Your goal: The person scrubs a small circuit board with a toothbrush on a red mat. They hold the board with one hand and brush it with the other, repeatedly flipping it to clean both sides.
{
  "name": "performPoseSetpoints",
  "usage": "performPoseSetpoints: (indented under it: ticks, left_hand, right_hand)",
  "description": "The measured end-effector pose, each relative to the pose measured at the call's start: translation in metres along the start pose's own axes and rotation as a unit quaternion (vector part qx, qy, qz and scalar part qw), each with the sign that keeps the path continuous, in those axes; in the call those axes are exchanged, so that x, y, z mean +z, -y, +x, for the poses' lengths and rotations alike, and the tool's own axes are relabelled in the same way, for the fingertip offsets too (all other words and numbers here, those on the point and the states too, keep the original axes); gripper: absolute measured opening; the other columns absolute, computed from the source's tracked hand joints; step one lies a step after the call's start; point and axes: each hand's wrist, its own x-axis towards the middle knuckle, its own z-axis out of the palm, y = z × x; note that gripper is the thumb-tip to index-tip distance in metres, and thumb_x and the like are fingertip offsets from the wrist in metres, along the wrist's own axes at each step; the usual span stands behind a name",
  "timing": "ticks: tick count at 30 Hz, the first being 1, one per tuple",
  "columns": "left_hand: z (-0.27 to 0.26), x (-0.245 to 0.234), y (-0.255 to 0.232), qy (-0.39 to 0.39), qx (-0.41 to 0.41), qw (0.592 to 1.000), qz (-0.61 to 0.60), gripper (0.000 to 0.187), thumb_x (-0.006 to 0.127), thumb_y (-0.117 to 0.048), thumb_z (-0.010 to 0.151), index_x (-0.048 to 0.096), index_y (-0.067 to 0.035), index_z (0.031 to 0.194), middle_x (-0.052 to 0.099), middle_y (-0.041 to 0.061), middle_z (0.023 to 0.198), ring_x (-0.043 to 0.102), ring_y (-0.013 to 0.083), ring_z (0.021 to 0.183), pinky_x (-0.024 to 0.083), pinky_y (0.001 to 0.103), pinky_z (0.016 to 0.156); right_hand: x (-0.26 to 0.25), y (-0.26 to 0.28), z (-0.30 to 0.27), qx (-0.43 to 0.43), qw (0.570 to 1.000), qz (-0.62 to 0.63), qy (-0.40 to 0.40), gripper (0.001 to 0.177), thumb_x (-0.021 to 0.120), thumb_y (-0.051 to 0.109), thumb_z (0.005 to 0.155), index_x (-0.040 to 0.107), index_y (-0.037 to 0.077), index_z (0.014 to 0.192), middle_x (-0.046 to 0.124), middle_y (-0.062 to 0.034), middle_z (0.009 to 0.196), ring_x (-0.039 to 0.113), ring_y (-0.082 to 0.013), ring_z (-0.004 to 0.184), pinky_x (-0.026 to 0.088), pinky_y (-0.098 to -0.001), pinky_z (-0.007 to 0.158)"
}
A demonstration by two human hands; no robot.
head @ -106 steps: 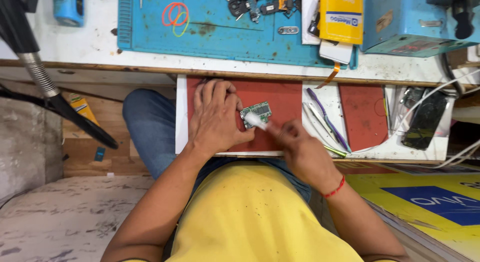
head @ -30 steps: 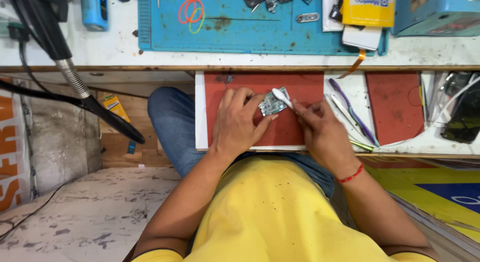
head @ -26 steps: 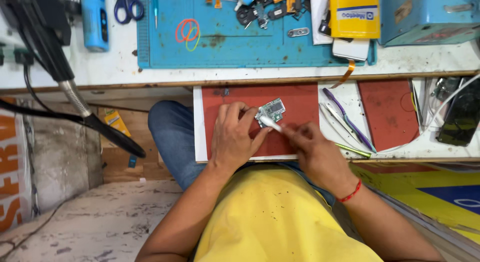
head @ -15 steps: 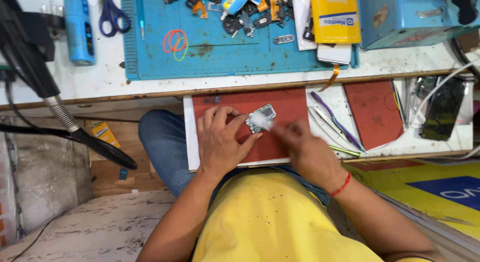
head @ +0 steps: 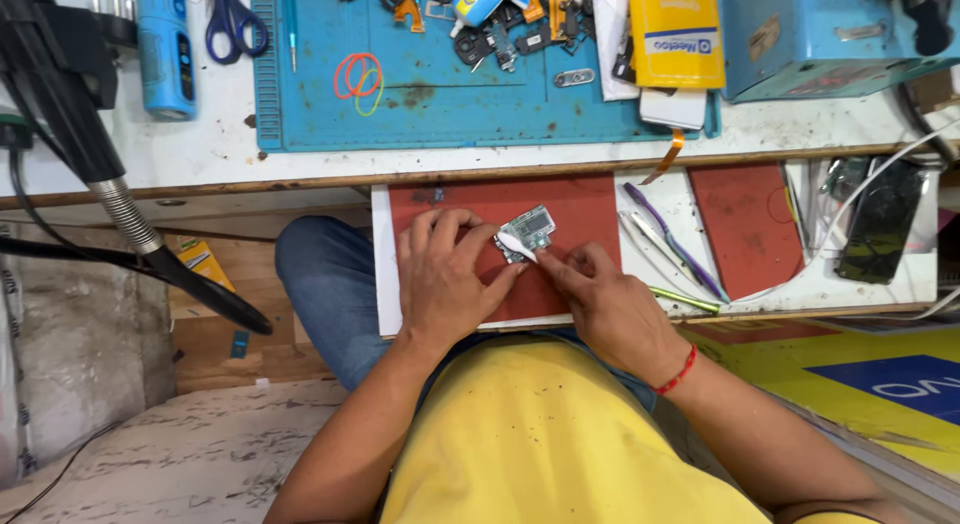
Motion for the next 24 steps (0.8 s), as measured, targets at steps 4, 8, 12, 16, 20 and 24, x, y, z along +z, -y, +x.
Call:
performPoseSetpoints:
  ticks: [4,8,12,16,20,24]
  left_hand:
    - [0.001,0.001,0.000,-0.002,0.004,1.000,0.009,0.043,0.089,-0.037,0.072,0.075,-0.013,0.104,0.061,0.003,0.112,0.053,0.0287,0.116,0.040,0.048,0.096]
    - [0.002,-0.002,0.000,-0.007,0.017,1.000,0.012,0.045,0.088,-0.035,0.066,0.075,-0.012,0.103,0.061,0.004,0.114,0.053,0.0289,0.116,0.040,0.049,0.097]
    - [0.001,0.000,-0.001,0.007,-0.002,1.000,-0.005,0.045,0.089,-0.035,0.069,0.075,-0.012,0.105,0.061,0.004,0.113,0.053,0.0295,0.115,0.040,0.049,0.096]
    - [0.002,-0.001,0.001,0.006,0.000,1.000,0.005,0.045,0.090,-0.036,0.069,0.075,-0.012,0.104,0.061,0.004,0.113,0.053,0.0291,0.115,0.040,0.048,0.096]
    - [0.002,-0.001,0.000,0.012,-0.002,1.000,0.007,0.045,0.089,-0.036,0.068,0.076,-0.013,0.104,0.061,0.003,0.113,0.053,0.0285,0.114,0.040,0.048,0.095]
    - [0.003,-0.001,-0.001,0.012,-0.003,1.000,-0.002,0.044,0.090,-0.038,0.072,0.075,-0.012,0.105,0.060,0.003,0.113,0.052,0.0288,0.115,0.040,0.048,0.095]
  right_hand:
    - [-0.005,0.000,0.001,-0.012,0.999,0.000,-0.030,0.060,0.059,-0.001,0.084,0.060,0.018,0.142,0.060,-0.0154,0.109,0.066,-0.0403,0.073,0.055,-0.0503,0.064]
    - [-0.008,0.003,0.002,0.009,0.995,-0.027,0.094,0.071,0.062,0.001,0.079,0.063,0.029,0.144,0.062,-0.0131,0.107,0.068,-0.0373,0.067,0.055,-0.0499,0.061]
    - [-0.008,0.001,0.000,-0.016,0.999,-0.016,-0.031,0.058,0.060,0.000,0.088,0.060,0.019,0.143,0.061,-0.0140,0.108,0.067,-0.0363,0.076,0.056,-0.0469,0.064]
    - [-0.005,0.003,-0.001,0.009,1.000,-0.023,-0.012,0.055,0.061,0.002,0.088,0.061,0.020,0.141,0.061,-0.0136,0.106,0.067,-0.0356,0.072,0.055,-0.0457,0.058]
    - [-0.006,0.001,-0.001,-0.040,0.997,0.008,0.058,0.063,0.062,0.000,0.081,0.064,0.021,0.140,0.062,-0.0124,0.103,0.067,-0.0355,0.069,0.054,-0.0477,0.060]
    - [-0.005,0.000,-0.004,0.011,0.999,-0.016,-0.041,0.060,0.060,-0.002,0.084,0.064,0.020,0.139,0.061,-0.0126,0.109,0.067,-0.0369,0.075,0.056,-0.0464,0.061]
